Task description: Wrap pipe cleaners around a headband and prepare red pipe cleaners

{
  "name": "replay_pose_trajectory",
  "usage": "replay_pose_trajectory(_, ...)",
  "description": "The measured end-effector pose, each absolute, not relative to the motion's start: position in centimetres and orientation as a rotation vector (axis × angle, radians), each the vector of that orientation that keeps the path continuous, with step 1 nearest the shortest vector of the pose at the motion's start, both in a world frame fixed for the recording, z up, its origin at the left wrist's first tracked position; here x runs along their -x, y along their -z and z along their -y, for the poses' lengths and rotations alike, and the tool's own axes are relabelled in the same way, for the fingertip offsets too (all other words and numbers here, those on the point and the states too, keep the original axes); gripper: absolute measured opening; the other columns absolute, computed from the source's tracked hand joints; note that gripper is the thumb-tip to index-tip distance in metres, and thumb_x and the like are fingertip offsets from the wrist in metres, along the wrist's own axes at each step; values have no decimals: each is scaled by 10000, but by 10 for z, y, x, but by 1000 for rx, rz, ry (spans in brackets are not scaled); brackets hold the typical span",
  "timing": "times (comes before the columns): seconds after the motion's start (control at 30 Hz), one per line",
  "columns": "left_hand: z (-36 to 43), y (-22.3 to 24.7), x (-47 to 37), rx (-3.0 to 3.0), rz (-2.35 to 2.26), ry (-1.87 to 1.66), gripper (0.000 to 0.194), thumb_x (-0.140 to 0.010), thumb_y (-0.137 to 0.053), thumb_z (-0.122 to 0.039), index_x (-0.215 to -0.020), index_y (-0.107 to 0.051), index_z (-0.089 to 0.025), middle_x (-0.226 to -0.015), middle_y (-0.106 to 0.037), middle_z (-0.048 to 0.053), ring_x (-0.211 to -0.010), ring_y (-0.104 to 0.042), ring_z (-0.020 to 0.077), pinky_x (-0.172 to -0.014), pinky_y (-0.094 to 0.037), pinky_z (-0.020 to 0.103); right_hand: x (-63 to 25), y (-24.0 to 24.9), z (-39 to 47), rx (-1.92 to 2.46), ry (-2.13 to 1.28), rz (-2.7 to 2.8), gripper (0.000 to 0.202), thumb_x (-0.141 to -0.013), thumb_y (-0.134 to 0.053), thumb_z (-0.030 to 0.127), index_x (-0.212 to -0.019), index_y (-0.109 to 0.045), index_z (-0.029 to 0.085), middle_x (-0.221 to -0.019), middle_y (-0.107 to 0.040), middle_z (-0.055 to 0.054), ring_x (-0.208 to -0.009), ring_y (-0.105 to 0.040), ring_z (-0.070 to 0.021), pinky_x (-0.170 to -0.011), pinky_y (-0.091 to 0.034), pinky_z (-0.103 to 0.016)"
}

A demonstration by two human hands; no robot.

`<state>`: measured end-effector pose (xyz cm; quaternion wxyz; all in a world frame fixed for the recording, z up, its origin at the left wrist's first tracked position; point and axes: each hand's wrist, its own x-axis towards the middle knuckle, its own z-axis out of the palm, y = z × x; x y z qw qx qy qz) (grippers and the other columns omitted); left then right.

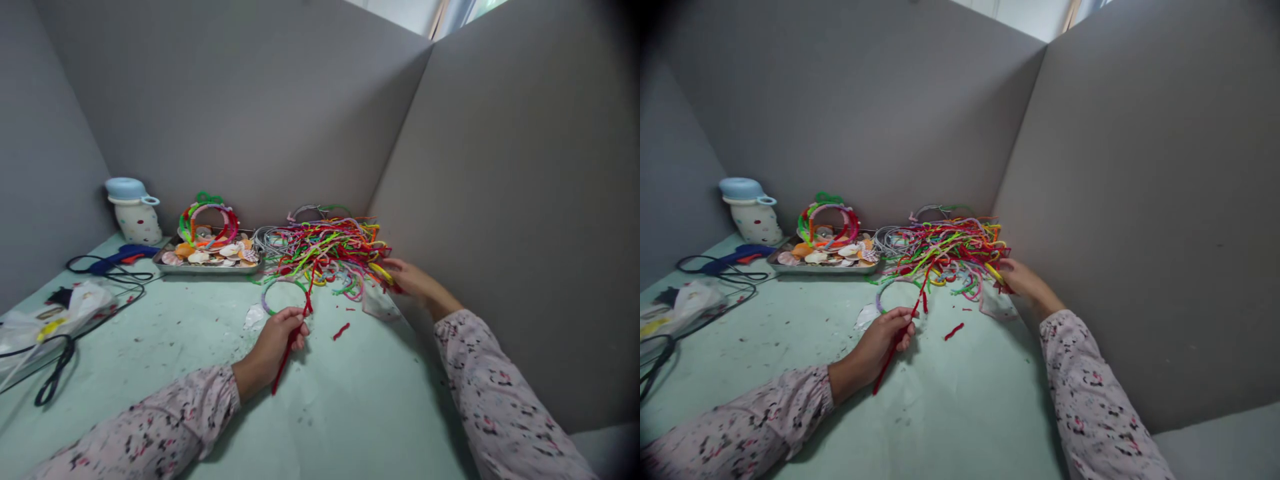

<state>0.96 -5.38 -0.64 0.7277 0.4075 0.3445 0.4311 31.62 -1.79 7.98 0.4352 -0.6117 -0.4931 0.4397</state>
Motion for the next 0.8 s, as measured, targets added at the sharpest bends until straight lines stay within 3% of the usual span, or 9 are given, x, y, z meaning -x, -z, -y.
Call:
replay_pose_trajectory(0.13, 53, 6, -10, -901, -764, -942, 210, -744, -625, -275, -896, -550, -150, -630, -597, -16, -424, -492, 54, -411, -364, 156, -309, -48, 31, 1112, -1397, 850, 270, -736, -719, 366, -862, -557, 189, -595, -528, 52, -433, -447, -49, -320, -291, -105)
replay_pose_trajectory(0.37, 54, 4, -11, -922, -787, -927, 232, -756, -620, -286, -925, -557, -140, -632, -598, -10, -431, -488, 56, -415, -367, 161, -291, -18, 32, 861, -1471, 720, 275, -670, -786, 278, -816, -566, 198, -580, -551, 61, -489, -520, -57, -444, -474, -121)
replay_pose_trajectory(0.53, 52, -2, -15, -931, -777, -915, 208, -749, -625, -285, -896, -563, -151, -630, -604, -10, -431, -488, 60, -423, -364, 168, -282, -17, 37, 952, -1389, 694, 259, -676, -739, 220, -908, -624, 202, -769, -678, 6, -638, -630, -104, -527, -528, -168)
replay_pose_trajectory(0.8, 35, -13, -38, -1001, -720, -898, 179, -732, -620, -267, -847, -562, -142, -609, -606, -2, -423, -482, 71, -441, -371, 190, -270, -29, 53, 1127, -1325, 964, 455, -764, -691, 360, -1199, -563, 331, -1145, -642, 3, -832, -652, -151, -623, -560, -252)
